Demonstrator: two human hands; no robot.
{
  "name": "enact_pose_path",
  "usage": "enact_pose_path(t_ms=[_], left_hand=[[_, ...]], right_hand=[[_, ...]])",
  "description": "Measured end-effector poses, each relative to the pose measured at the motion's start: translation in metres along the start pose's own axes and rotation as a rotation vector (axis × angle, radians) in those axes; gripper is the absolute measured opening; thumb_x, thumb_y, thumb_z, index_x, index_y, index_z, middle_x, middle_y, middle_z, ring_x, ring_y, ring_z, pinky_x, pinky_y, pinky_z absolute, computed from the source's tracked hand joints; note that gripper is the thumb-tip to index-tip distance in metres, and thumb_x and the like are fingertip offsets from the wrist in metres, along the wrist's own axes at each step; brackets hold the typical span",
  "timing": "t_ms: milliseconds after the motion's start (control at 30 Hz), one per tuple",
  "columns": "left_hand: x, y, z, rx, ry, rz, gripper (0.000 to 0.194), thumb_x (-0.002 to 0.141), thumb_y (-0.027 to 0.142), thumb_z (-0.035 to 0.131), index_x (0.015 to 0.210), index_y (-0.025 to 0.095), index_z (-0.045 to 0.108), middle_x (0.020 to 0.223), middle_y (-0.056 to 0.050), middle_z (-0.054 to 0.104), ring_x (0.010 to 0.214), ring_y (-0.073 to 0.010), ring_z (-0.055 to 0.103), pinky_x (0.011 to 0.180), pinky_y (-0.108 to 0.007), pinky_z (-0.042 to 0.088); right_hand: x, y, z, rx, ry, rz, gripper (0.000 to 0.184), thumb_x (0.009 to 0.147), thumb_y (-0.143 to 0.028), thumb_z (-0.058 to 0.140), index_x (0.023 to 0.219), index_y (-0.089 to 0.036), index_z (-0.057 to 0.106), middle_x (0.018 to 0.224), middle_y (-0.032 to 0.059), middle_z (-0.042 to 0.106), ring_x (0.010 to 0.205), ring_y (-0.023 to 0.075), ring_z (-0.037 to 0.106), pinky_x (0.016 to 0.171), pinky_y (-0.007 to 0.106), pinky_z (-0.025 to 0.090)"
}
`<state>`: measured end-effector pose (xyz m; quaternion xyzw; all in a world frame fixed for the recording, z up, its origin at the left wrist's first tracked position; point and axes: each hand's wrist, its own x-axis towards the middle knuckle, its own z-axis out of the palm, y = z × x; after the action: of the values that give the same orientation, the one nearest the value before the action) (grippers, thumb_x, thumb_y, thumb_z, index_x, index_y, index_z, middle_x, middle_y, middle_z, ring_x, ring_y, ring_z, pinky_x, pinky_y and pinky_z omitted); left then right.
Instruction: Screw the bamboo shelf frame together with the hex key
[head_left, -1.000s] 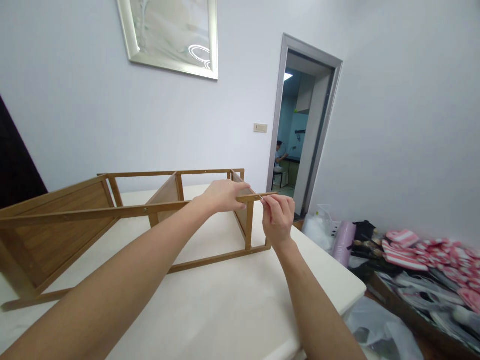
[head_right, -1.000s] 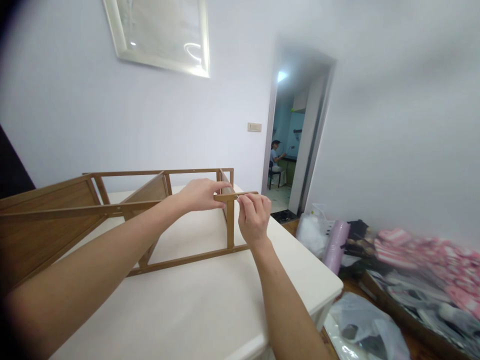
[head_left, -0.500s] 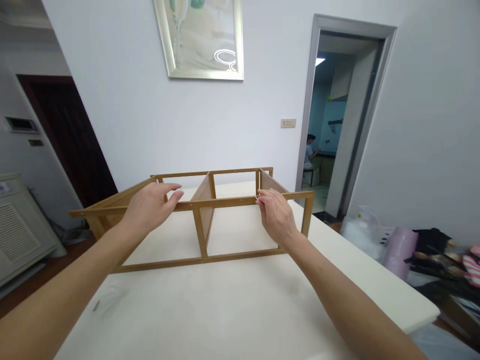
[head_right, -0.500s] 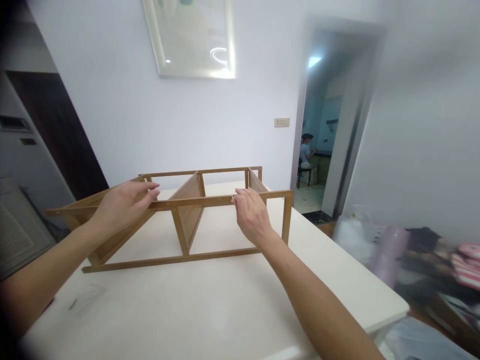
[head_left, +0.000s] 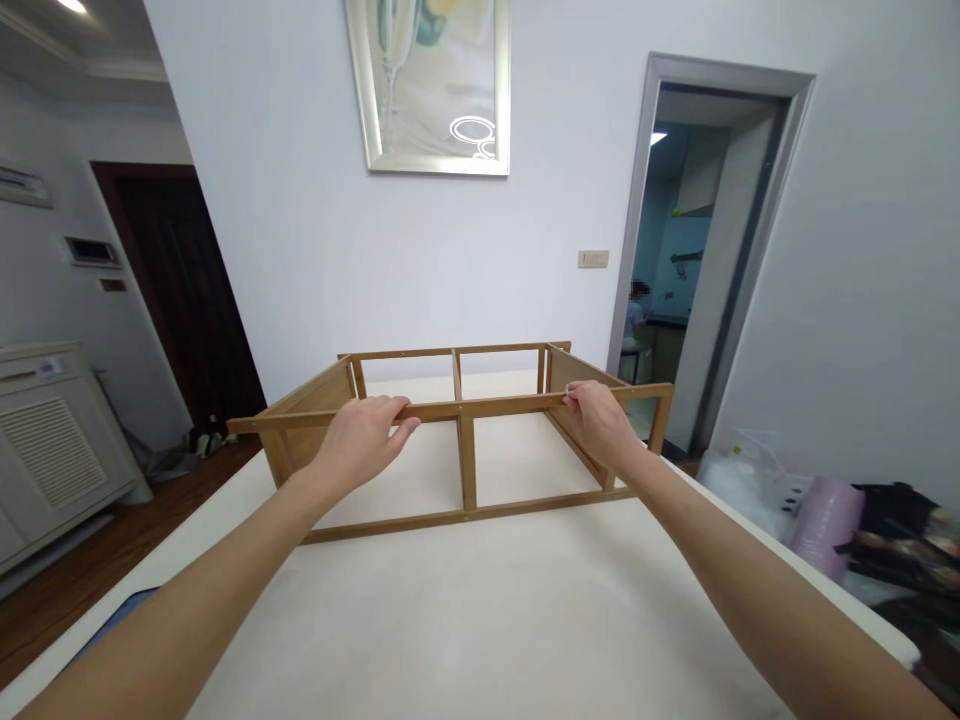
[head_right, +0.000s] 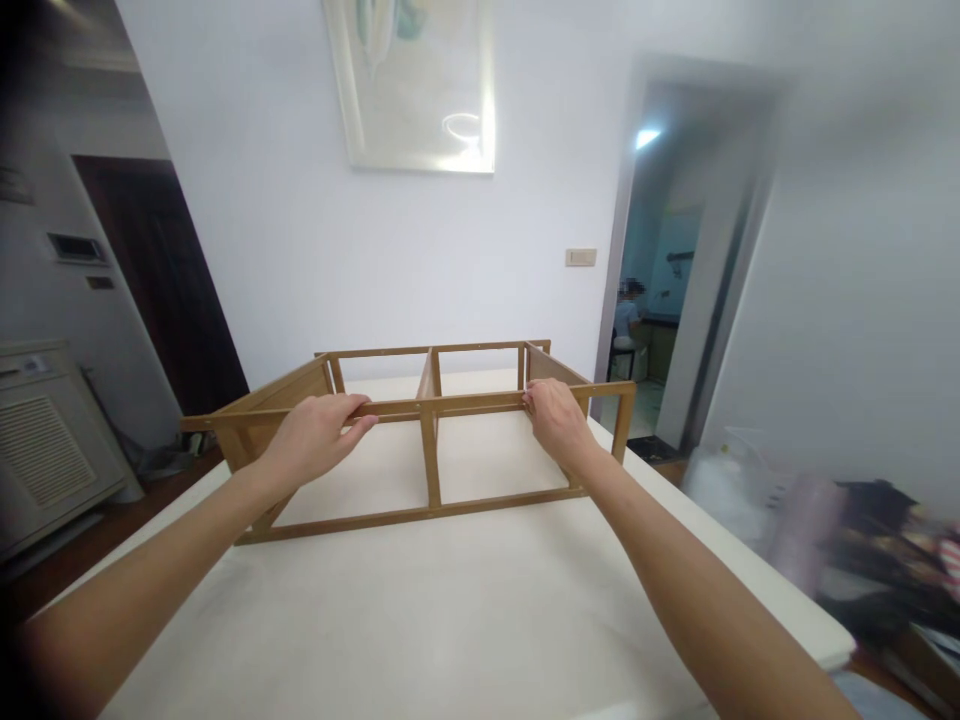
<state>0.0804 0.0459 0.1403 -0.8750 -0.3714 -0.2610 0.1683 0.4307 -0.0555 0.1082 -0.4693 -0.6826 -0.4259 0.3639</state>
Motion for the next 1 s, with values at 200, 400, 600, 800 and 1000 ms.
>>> enact_pose_path(t_ms=[200,400,600,800,1000], left_hand=[[0.007,0.036,0.013,0.124,0.159,-0.027,0.041,0.093,0.052,0.039,0.085,0.018,0.061,0.076,-0.008,0.066,0.074,-0.0235,0.06,0.069,-0.035,0.035],[0.003,0.054,0.012,0.138,0.2,-0.079,0.05,0.091,0.06,0.038,0.073,0.018,0.057,0.068,-0.006,0.062,0.07,-0.0237,0.057,0.065,-0.035,0.03],[-0.004,0.068,0.003,0.147,0.191,-0.13,0.056,0.089,0.065,0.035,0.074,0.017,0.06,0.067,-0.008,0.062,0.068,-0.0237,0.057,0.066,-0.035,0.031],[0.006,0.083,-0.012,0.06,0.123,-0.038,0.039,0.09,0.053,0.047,0.102,0.02,0.065,0.082,-0.007,0.066,0.079,-0.0231,0.061,0.068,-0.033,0.037],[0.017,0.098,-0.009,-0.035,0.052,0.079,0.036,0.096,0.04,0.041,0.13,0.038,0.053,0.091,0.0,0.07,0.07,-0.0181,0.063,0.055,-0.028,0.032]], right_hand=[[-0.002,0.005,-0.02,0.009,0.025,0.053,0.013,0.093,-0.016,0.043,0.091,-0.019,0.055,0.092,0.0102,0.063,0.087,0.0206,0.057,0.078,0.035,0.047],[0.022,-0.049,-0.028,0.069,0.109,0.003,0.009,0.09,-0.017,0.054,0.092,-0.021,0.061,0.087,0.0055,0.064,0.082,0.0172,0.057,0.076,0.034,0.044],[0.037,-0.088,-0.02,0.157,0.224,0.062,0.01,0.088,-0.016,0.058,0.091,-0.022,0.065,0.084,0.0047,0.063,0.08,0.0167,0.056,0.071,0.033,0.045],[0.04,-0.111,-0.017,0.419,0.382,0.265,0.012,0.089,-0.013,0.057,0.095,-0.021,0.064,0.083,0.0036,0.065,0.078,0.0147,0.061,0.067,0.028,0.051],[0.021,-0.119,-0.004,0.501,0.417,0.386,0.016,0.089,-0.016,0.056,0.103,-0.021,0.063,0.088,0.0038,0.067,0.075,0.0142,0.065,0.07,0.03,0.057]])
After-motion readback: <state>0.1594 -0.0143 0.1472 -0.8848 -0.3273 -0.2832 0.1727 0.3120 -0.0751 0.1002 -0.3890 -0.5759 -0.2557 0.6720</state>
